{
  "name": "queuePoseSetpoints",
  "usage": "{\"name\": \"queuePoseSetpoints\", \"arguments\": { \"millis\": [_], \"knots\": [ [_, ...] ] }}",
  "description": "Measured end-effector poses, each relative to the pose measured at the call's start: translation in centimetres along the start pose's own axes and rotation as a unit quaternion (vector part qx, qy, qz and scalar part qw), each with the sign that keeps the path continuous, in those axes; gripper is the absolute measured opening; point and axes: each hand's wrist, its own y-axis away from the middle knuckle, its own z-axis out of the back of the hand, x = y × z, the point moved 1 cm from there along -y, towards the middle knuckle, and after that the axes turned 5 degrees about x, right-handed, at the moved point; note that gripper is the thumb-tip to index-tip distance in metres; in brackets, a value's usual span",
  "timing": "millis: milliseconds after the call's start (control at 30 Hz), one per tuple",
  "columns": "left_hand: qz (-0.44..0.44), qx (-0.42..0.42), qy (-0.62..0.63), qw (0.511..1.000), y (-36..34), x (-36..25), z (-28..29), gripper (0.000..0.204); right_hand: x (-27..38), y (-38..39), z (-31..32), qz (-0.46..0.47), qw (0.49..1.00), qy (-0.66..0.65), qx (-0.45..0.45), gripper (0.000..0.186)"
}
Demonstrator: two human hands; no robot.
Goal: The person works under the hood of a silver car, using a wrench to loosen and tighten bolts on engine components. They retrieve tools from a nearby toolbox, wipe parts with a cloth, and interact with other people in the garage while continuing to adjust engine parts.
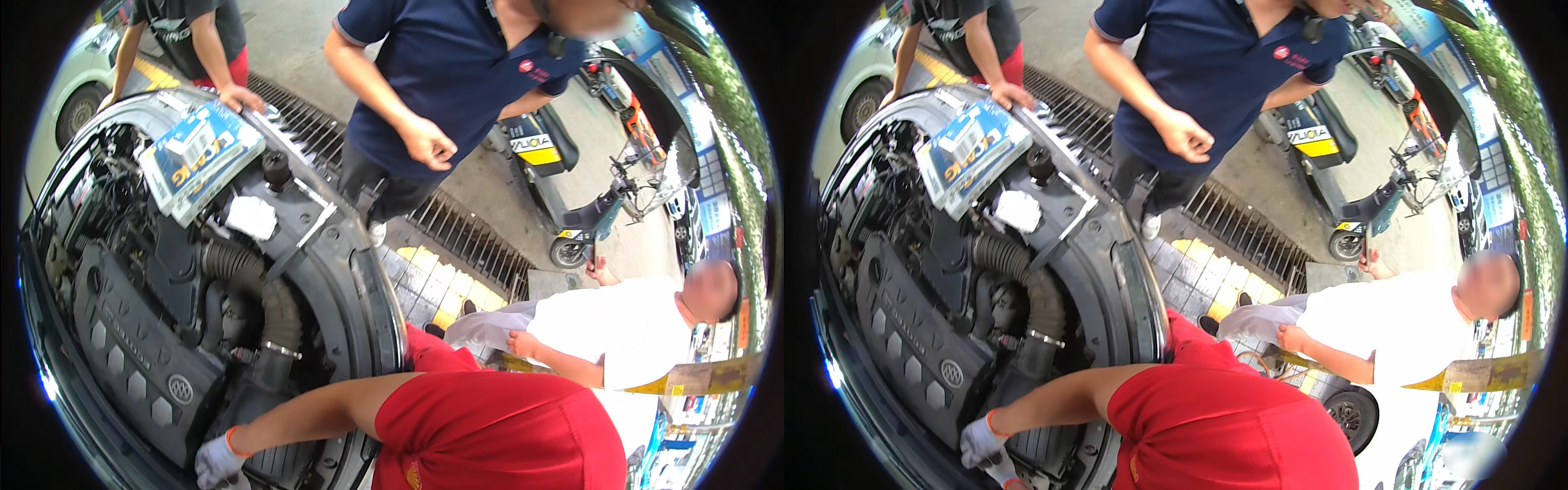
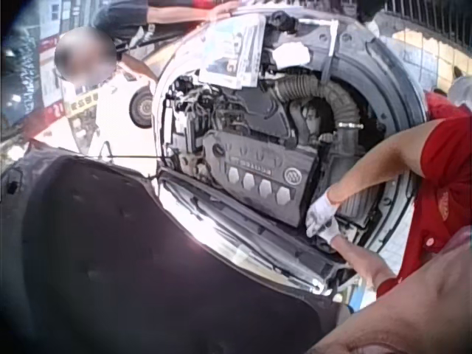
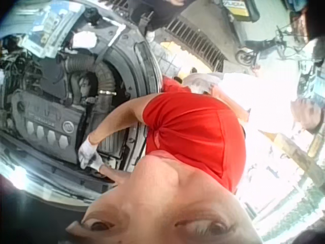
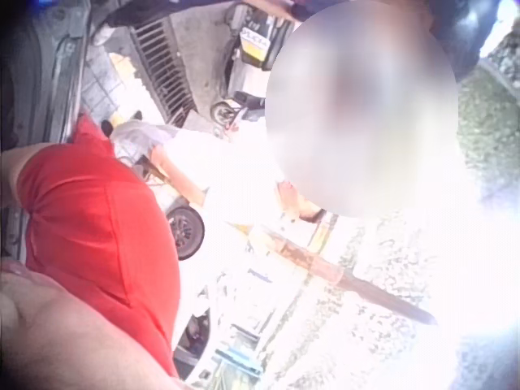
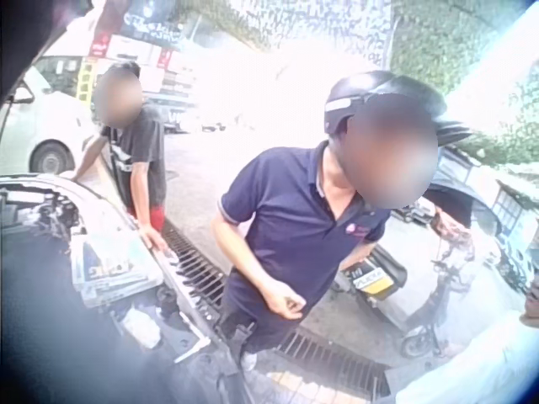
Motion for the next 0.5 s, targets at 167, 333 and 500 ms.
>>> {"name": "queuePoseSetpoints", "arguments": {
  "millis": [167, 333, 500],
  "knots": [
    [-0.062, -0.031, -0.205, 0.976, 1.8, -6.9, 2.7, 0.031, -0.6, -0.8, -1.2, 0.065, 0.979, 0.192, -0.034, 0.032],
    [-0.108, -0.062, -0.259, 0.958, 2.4, -9.2, 3.7, 0.030, 5.6, 1.9, -0.2, -0.017, 0.990, 0.091, -0.106, 0.032],
    [-0.150, -0.083, -0.281, 0.944, 2.9, -9.3, 4.5, 0.032, 7.2, 2.6, 1.8, 0.042, 0.977, 0.119, -0.171, 0.027]
  ]
}}
